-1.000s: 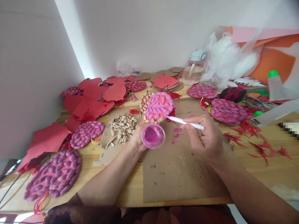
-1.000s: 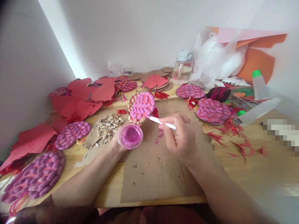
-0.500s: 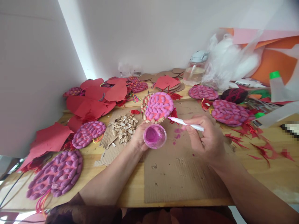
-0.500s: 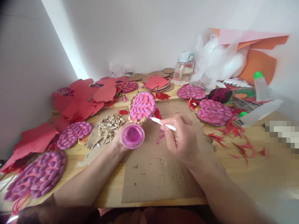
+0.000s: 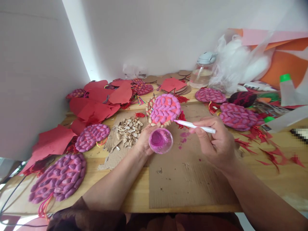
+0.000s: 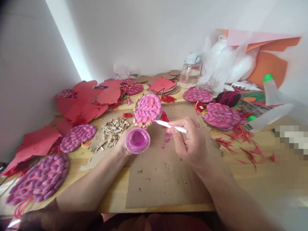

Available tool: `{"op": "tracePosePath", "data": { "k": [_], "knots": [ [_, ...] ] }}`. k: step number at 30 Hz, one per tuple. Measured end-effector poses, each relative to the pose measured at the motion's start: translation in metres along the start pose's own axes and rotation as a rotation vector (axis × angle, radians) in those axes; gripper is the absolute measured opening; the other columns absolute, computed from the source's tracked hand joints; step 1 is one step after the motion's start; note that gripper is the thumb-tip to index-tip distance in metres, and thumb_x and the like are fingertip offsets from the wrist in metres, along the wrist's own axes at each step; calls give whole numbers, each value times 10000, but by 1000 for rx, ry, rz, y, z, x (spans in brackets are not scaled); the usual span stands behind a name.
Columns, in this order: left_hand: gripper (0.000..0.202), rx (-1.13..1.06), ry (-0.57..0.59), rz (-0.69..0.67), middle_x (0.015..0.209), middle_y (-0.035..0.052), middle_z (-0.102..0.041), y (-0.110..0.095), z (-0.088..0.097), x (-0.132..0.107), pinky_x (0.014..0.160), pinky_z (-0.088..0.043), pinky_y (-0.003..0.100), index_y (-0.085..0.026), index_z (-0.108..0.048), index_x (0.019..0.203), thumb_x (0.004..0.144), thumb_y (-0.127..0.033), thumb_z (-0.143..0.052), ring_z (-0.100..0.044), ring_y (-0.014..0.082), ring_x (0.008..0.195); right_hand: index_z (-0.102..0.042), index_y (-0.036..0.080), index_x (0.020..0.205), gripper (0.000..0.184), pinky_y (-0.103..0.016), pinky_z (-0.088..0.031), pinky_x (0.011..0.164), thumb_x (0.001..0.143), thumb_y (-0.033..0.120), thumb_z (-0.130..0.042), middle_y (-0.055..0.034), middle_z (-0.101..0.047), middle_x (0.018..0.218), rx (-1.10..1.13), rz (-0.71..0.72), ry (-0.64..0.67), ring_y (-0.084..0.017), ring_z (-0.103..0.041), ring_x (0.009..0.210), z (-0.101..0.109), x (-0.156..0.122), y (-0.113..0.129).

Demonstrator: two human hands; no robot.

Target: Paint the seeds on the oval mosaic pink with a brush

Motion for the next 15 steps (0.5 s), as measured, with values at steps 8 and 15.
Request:
{"op": "tracePosePath", "data": {
  "k": [8, 15],
  "knots": [
    [114, 24, 1, 30, 588, 7, -629, 0, 1, 1, 509, -500, 199, -130, -607, 743, 804, -47, -655, -601, 110, 479, -643, 251, 1030, 110, -378, -501, 709, 927, 237, -607, -40, -722, 890, 63, -97, 9, -236, -678, 828, 2, -2, -9],
    [69, 34, 0, 31, 612, 14, -650, 2, 4, 4, 525, -509, 208, -124, -636, 793, 791, -67, -675, -621, 122, 506, -645, 258, 1025, 104, -386, -508, 721, 927, 249, -611, -37, -721, 864, 68, -98, 24, -238, -677, 826, 1, -2, -9]
  ]
}}
Point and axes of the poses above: each hand's wrist, its own x-axis towards the middle knuckle, its own z-axis out of the back of the hand, y = z × x, the point moved 4 cm from there along x, towards the middle knuckle
